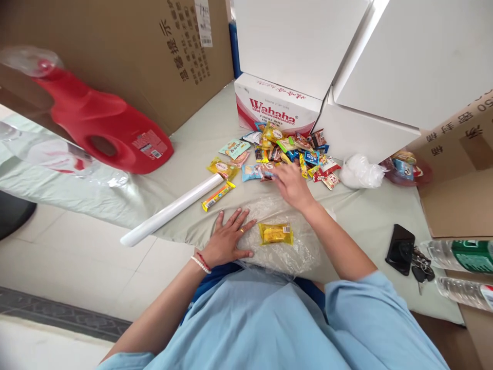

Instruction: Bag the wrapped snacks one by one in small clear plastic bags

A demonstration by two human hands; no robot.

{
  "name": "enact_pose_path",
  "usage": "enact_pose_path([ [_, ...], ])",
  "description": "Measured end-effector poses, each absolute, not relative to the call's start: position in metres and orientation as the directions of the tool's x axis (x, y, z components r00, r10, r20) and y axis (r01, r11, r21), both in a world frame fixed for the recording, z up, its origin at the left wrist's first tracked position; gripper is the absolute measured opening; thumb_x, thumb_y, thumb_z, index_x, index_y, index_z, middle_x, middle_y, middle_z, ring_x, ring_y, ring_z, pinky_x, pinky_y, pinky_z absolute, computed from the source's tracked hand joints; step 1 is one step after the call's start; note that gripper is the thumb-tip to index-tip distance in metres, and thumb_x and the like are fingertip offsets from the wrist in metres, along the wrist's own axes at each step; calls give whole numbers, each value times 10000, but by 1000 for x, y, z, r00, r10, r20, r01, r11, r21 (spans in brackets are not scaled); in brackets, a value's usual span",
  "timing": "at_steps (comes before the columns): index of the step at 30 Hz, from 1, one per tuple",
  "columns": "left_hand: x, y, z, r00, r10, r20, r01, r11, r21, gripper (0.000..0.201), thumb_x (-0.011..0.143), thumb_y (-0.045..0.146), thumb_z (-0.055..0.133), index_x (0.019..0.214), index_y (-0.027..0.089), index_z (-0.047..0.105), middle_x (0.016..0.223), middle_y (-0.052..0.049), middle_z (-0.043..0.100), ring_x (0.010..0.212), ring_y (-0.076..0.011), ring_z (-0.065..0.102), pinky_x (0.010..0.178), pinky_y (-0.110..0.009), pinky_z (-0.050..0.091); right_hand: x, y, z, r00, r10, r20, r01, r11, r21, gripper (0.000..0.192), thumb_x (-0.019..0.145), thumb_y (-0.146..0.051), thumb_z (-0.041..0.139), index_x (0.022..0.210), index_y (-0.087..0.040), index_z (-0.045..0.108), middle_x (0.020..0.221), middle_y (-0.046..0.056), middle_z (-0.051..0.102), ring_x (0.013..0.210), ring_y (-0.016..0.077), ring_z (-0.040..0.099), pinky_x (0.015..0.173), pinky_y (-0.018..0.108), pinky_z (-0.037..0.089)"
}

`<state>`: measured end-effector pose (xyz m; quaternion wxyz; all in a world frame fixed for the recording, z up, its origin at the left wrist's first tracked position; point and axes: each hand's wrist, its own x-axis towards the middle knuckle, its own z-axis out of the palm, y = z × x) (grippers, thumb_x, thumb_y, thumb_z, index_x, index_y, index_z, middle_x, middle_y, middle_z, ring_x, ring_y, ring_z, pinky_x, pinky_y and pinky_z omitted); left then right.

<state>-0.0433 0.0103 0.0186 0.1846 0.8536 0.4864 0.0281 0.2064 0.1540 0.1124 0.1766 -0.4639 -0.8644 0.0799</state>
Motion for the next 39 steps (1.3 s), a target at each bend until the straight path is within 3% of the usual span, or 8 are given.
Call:
enact_pose_path([
  [5, -44, 11, 15, 527, 839, -133, 823, -464, 328, 978, 793, 721, 686, 1611, 324, 325, 1740, -87, 117, 1604, -359, 98, 1215, -671, -153, 267, 40, 64, -601, 779, 179, 730, 626, -275, 413, 1020, -177, 462, 1344, -320, 675, 1325, 93, 678, 1221, 295, 554, 1046, 501, 439],
  [9, -43, 12, 15, 520, 838, -163, 838, -464, 289, 1000, 787, 733, 683, 1617, 319, 310, 1739, -98, 115, 1598, -388, 111, 1215, -693, -111, 281, 13, 37, -608, 782, 139, 694, 608, -385, 529, 947, -56, 446, 1380, -287, 643, 1436, 117, 602, 1317, 292, 508, 1090, 532, 438],
  [14, -41, 13, 17, 505, 842, -192, 855, -457, 244, 1006, 784, 751, 671, 1618, 323, 307, 1736, -112, 140, 1589, -415, 132, 1211, -717, -54, 255, 29, 47, -530, 841, 109, 662, 490, -567, 435, 1008, -295, 527, 1438, -243, 564, 1451, 124, 577, 1309, 281, 524, 1105, 494, 442],
  [18, -40, 13, 15, 498, 847, -188, 860, -455, 231, 1007, 778, 746, 682, 1616, 328, 312, 1731, -114, 169, 1587, -416, 148, 1214, -724, -23, 230, 41, 50, -535, 843, -49, 747, 445, -493, 478, 950, -421, 676, 1380, -218, 625, 1339, 155, 619, 1204, 311, 557, 1056, 494, 451],
  [28, -47, 9, 8, 491, 868, -73, 847, -457, 273, 1049, 764, 702, 732, 1622, 268, 311, 1723, -173, 157, 1585, -435, 140, 1215, -727, 21, 242, 13, 35, -610, 790, 54, 677, 556, -481, 507, 901, -399, 755, 1368, -255, 620, 1488, 154, 490, 1398, 337, 413, 1168, 595, 320],
  [33, -59, -7, 26, 533, 835, 136, 783, -548, 295, 588, 937, 339, 579, 1518, 296, 503, 1696, -90, 302, 1611, -365, 18, 1237, -695, -13, 272, -9, 58, -615, 772, 161, 589, 585, -558, 599, 959, -468, 656, 1499, -272, 484, 1644, 148, 324, 1527, 326, 278, 1234, 622, 229],
  [37, -68, -17, 37, 677, 731, 83, 653, -649, 389, 791, 765, 13, 439, 1499, 300, 507, 1621, -24, 456, 1618, -282, 62, 1248, -682, -62, 312, -46, 57, -686, 720, 107, 555, 612, -563, 720, 881, -456, 754, 1509, -244, 472, 1625, 160, 358, 1521, 341, 294, 1245, 585, 271],
  [39, -70, -20, 34, 723, 691, 8, 620, -653, 435, 799, 740, 34, 487, 1496, 293, 502, 1622, -34, 455, 1610, -304, 113, 1240, -702, -57, 325, -62, 45, -647, 758, 82, 635, 595, -492, 547, 891, -368, 753, 1395, -237, 584, 1572, 168, 435, 1493, 360, 334, 1227, 643, 263],
])
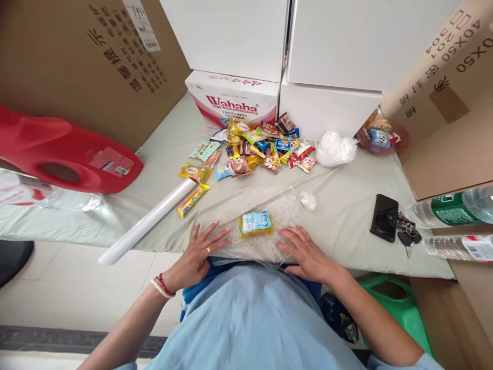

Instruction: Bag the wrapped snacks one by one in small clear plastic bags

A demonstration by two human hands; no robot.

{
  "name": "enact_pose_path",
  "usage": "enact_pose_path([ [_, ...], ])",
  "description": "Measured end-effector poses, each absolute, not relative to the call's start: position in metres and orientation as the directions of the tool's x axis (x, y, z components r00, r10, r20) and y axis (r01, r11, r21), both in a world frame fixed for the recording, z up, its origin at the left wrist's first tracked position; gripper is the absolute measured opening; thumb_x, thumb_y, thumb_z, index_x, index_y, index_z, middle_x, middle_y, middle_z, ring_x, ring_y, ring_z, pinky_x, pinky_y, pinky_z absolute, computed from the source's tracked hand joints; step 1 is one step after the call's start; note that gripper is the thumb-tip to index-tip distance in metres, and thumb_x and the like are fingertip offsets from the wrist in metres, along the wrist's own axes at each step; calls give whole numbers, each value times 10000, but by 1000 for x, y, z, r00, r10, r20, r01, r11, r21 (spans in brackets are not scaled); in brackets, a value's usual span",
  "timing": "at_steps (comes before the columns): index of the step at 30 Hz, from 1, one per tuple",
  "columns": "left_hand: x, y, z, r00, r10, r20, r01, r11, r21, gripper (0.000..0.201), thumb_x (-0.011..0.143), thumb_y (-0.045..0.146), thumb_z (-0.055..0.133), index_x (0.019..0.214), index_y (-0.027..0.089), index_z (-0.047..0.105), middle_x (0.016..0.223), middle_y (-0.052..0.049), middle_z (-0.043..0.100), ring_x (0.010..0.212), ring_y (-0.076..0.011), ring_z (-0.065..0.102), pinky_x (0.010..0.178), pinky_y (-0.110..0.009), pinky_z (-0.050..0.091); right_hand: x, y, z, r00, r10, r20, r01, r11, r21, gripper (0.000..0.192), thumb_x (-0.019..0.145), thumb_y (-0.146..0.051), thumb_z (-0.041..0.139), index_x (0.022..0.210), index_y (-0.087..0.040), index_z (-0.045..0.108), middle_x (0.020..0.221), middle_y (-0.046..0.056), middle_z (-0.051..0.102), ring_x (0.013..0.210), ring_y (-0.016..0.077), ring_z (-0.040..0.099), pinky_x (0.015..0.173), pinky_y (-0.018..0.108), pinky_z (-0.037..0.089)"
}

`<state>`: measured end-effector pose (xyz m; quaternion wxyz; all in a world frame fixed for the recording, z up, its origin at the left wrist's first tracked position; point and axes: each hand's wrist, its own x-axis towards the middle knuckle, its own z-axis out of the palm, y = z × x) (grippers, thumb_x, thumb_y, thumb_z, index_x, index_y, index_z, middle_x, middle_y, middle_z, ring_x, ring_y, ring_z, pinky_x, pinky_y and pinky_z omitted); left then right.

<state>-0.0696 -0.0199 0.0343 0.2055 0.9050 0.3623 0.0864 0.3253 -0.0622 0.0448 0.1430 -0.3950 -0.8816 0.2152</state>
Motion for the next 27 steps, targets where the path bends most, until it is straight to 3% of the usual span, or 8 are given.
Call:
enact_pose_path([
  [3, -70, -20, 25, 702, 711, -24, 633, -609, 477, 491, 853, 176, 571, 1323, 299, 641, 1554, -47, 544, 1581, -341, 225, 1220, -738, -31, 330, -68, 31, -596, 790, 146, 655, 583, -480, 141, 965, -224, 626, 1075, -236, 713, 1378, 131, 609, 1419, 331, 431, 1168, 631, 352],
  [8, -68, -5, 18, 515, 855, 60, 673, -447, 590, 301, 1025, 318, 422, 1101, 267, 709, 1331, -63, 717, 1492, -272, 429, 1242, -686, 78, 321, -24, 56, -551, 814, 185, 512, 504, -696, 199, 1036, -294, 505, 977, -214, 677, 1100, 110, 693, 1106, 232, 617, 948, 390, 519],
  [11, -61, 10, 19, 395, 918, 39, 702, -329, 632, 327, 1031, 392, 416, 1060, 258, 713, 1241, -69, 749, 1399, -266, 538, 1246, -658, 130, 312, 18, 72, -463, 886, 3, 577, 304, -758, 312, 1062, -382, 440, 906, -202, 641, 832, 35, 668, 769, 164, 612, 732, 282, 488],
  [13, -54, 18, 18, 300, 954, 25, 739, -249, 626, 341, 1012, 422, 438, 908, 237, 705, 1130, -78, 769, 1321, -279, 597, 1234, -638, 194, 304, 43, 73, -358, 920, -160, 739, 174, -651, 349, 1060, -386, 424, 854, -197, 633, 729, 7, 629, 683, 158, 574, 659, 264, 431],
  [17, -40, 25, 10, 82, 994, 75, 835, -109, 540, 274, 933, 418, 534, 789, 223, 664, 984, -105, 743, 1214, -327, 623, 1143, -600, 356, 289, 73, 70, -166, 939, -300, 966, 93, -241, 150, 967, -267, 568, 917, -181, 681, 923, 96, 692, 873, 240, 613, 676, 293, 392],
  [19, -34, 24, 6, 13, 992, 123, 867, -72, 492, 238, 903, 419, 570, 901, 214, 692, 1076, -130, 714, 1193, -350, 607, 1089, -588, 408, 281, 75, 74, -160, 958, -237, 978, 122, -168, 119, 941, -209, 581, 968, -180, 693, 1051, 141, 680, 1008, 285, 591, 699, 311, 401],
  [23, -28, 21, 4, -37, 982, 184, 882, -55, 468, 299, 891, 415, 592, 1077, 192, 665, 1163, -154, 651, 1174, -355, 587, 1027, -550, 463, 264, 64, 85, -397, 917, -23, 873, 370, -316, 221, 1021, -242, 491, 1045, -200, 707, 1061, 117, 663, 1052, 257, 554, 838, 333, 448],
  [27, -31, 12, 13, -143, 922, 359, 886, -42, 461, 313, 904, 376, 586, 1141, 177, 630, 1255, -178, 590, 1322, -365, 503, 1101, -571, 403, 250, 57, 75, -565, 822, -79, 728, 451, -516, 293, 1004, -322, 587, 1255, -201, 679, 1167, 103, 664, 1076, 235, 570, 961, 352, 449],
])
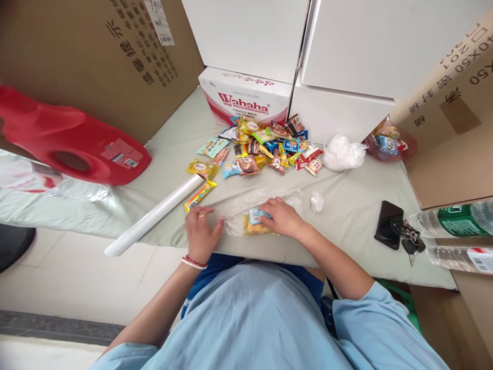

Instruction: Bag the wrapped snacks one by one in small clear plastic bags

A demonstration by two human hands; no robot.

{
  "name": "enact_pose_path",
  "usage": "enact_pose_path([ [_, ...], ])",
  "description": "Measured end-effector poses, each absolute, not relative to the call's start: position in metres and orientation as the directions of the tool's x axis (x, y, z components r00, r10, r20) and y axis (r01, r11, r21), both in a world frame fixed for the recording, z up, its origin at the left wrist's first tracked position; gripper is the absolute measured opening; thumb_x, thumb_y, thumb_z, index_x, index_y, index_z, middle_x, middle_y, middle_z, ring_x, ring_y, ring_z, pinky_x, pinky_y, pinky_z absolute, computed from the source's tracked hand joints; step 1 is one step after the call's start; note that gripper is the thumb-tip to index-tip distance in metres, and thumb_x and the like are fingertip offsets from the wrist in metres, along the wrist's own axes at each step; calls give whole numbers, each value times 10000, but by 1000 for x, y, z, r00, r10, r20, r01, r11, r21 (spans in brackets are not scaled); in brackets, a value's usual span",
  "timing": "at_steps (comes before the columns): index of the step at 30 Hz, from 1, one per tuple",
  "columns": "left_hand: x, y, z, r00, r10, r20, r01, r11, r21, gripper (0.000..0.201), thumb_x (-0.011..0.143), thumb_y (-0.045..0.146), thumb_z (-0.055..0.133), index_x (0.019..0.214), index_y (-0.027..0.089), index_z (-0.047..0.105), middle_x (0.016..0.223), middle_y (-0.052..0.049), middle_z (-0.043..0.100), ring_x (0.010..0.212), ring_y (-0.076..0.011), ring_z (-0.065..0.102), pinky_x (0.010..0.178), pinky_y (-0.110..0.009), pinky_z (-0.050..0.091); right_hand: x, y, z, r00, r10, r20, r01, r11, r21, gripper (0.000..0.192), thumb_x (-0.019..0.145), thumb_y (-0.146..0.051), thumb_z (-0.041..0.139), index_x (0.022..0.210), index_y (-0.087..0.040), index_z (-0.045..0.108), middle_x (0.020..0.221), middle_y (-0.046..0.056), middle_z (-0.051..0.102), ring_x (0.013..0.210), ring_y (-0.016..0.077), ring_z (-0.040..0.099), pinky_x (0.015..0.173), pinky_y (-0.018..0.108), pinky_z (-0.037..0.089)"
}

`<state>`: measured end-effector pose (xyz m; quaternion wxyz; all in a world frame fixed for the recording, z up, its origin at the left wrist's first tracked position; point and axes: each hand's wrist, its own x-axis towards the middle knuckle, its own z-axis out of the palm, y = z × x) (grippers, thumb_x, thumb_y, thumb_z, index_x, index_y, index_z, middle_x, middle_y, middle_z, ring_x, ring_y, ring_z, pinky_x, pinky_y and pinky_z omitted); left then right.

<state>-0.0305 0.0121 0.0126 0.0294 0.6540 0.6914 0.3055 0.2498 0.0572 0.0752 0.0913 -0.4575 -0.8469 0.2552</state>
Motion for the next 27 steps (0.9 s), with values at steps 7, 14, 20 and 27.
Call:
enact_pose_path([
  [7, -11, -35, 23, 250, 846, 471, 788, -460, 408, 332, 929, 255, 542, 1227, 320, 673, 1204, -82, 715, 1284, -320, 562, 1120, -566, 296, 245, 68, 51, -452, 858, -243, 769, 237, -594, 234, 919, -247, 665, 1126, -170, 741, 980, 75, 711, 886, 197, 643, 818, 291, 463],
  [14, 37, -8, 27, 398, 860, 320, 783, -500, 369, 388, 994, 228, 484, 1343, 283, 643, 1340, -76, 707, 1212, -292, 590, 955, -472, 375, 245, 66, 54, -516, 802, -302, 664, 151, -732, 157, 921, -210, 593, 961, -177, 741, 840, 7, 700, 768, 148, 618, 710, 234, 438],
  [20, 36, -1, 23, 361, 865, 348, 808, -477, 346, 347, 989, 217, 499, 1284, 267, 675, 1337, -80, 704, 1195, -301, 582, 939, -472, 373, 248, 72, 61, -430, 865, -258, 792, 223, -569, 115, 896, -136, 590, 919, -178, 694, 926, 50, 697, 854, 165, 621, 750, 242, 420],
  [27, 41, -8, 9, 449, 819, 358, 744, -565, 358, 442, 984, 142, 469, 1335, 337, 653, 1305, -38, 733, 1247, -272, 590, 1027, -485, 326, 247, 75, 57, -496, 770, -402, 633, 4, -774, 107, 925, -174, 543, 915, -176, 649, 755, -3, 689, 691, 141, 613, 639, 223, 445],
])
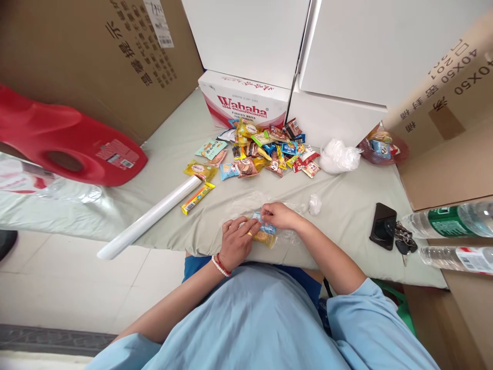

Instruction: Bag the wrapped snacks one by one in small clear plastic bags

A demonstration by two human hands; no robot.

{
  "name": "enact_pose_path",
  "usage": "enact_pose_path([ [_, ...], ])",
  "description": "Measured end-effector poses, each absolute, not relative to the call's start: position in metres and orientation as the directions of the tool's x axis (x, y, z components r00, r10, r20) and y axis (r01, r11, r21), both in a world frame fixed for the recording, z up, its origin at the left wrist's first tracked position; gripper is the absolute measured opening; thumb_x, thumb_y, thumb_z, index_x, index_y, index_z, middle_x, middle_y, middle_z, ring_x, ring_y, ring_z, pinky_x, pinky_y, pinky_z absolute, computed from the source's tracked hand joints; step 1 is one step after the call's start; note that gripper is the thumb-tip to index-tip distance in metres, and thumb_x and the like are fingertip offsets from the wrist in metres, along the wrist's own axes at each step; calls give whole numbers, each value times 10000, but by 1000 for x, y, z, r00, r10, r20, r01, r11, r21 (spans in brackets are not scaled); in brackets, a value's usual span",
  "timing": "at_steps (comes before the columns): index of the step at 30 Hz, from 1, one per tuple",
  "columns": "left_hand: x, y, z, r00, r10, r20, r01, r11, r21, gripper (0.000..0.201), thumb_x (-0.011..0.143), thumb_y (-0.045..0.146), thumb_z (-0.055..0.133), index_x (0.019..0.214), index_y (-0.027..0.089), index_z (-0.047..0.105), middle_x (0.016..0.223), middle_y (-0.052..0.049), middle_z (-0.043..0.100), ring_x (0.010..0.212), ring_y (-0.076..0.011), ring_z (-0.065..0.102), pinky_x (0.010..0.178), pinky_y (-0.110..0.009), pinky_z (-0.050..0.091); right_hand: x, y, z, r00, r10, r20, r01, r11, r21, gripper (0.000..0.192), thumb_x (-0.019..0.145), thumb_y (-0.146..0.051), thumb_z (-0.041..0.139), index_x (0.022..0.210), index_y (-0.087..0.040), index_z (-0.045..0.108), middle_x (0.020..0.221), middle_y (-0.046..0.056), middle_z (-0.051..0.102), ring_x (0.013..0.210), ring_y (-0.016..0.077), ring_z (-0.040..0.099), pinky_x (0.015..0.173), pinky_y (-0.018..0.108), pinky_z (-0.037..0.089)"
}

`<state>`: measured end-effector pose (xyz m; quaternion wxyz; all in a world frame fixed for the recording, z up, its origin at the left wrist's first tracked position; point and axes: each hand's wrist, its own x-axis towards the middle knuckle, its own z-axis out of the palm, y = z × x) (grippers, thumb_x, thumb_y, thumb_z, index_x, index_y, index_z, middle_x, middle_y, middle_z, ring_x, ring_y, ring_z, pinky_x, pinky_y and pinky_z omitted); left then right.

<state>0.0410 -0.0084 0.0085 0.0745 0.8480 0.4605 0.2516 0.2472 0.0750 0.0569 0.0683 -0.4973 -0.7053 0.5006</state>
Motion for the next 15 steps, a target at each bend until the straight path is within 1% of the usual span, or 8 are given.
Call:
enact_pose_path([
  [2, 43, -6, 5, 452, 835, 313, 744, -547, 383, 430, 992, 143, 465, 1320, 337, 664, 1294, -34, 739, 1259, -274, 588, 1037, -494, 323, 249, 77, 55, -401, 840, -365, 731, 54, -680, 123, 942, -199, 551, 974, -172, 666, 869, 43, 715, 787, 175, 639, 709, 260, 470],
  [4, 44, -3, 3, 458, 843, 283, 740, -538, 403, 419, 994, 147, 468, 1307, 337, 671, 1302, -35, 734, 1294, -277, 572, 1058, -506, 318, 251, 80, 53, -265, 936, -232, 859, 120, -498, 196, 954, -261, 590, 1106, -166, 671, 1077, 125, 707, 947, 234, 634, 813, 319, 478],
  [6, 45, 0, 4, 470, 838, 278, 731, -546, 408, 419, 995, 142, 463, 1308, 331, 667, 1341, -35, 715, 1353, -273, 536, 1094, -517, 306, 253, 85, 52, -208, 969, -136, 926, 151, -345, 350, 935, -357, 662, 1231, -169, 650, 1210, 175, 665, 1084, 293, 586, 900, 373, 457],
  [7, 45, 2, 5, 480, 831, 283, 726, -557, 404, 423, 996, 133, 455, 1309, 327, 662, 1356, -32, 706, 1380, -268, 516, 1116, -523, 293, 253, 87, 51, -208, 967, -146, 937, 155, -312, 404, 914, -388, 696, 1254, -175, 646, 1197, 170, 671, 1104, 306, 569, 918, 384, 444],
  [9, 47, 4, 9, 506, 811, 294, 713, -585, 385, 427, 998, 117, 444, 1305, 324, 656, 1358, -19, 703, 1417, -261, 482, 1163, -538, 250, 254, 93, 51, -240, 942, -235, 935, 160, -317, 349, 889, -374, 728, 1181, -188, 684, 1050, 119, 712, 1054, 289, 574, 918, 371, 424],
  [11, 48, 5, 13, 530, 790, 308, 703, -612, 361, 420, 994, 107, 448, 1281, 321, 667, 1337, -13, 709, 1430, -263, 461, 1195, -550, 207, 254, 97, 54, -287, 907, -307, 918, 170, -357, 184, 898, -312, 709, 1041, -197, 719, 916, 62, 717, 958, 240, 592, 908, 337, 411],
  [13, 49, 6, 17, 528, 787, 319, 708, -615, 348, 396, 981, 109, 475, 1241, 313, 693, 1341, -32, 697, 1418, -276, 458, 1190, -548, 217, 255, 98, 61, -368, 882, -293, 887, 238, -396, 98, 906, -280, 696, 947, -198, 730, 938, 56, 713, 940, 214, 594, 913, 318, 403],
  [15, 50, 6, 19, 500, 805, 319, 720, -591, 363, 384, 962, 113, 505, 1216, 311, 713, 1349, -66, 673, 1383, -289, 468, 1151, -537, 267, 255, 92, 70, -455, 864, -215, 844, 342, -412, 91, 902, -279, 704, 938, -202, 735, 1043, 78, 701, 993, 222, 586, 918, 319, 398],
])
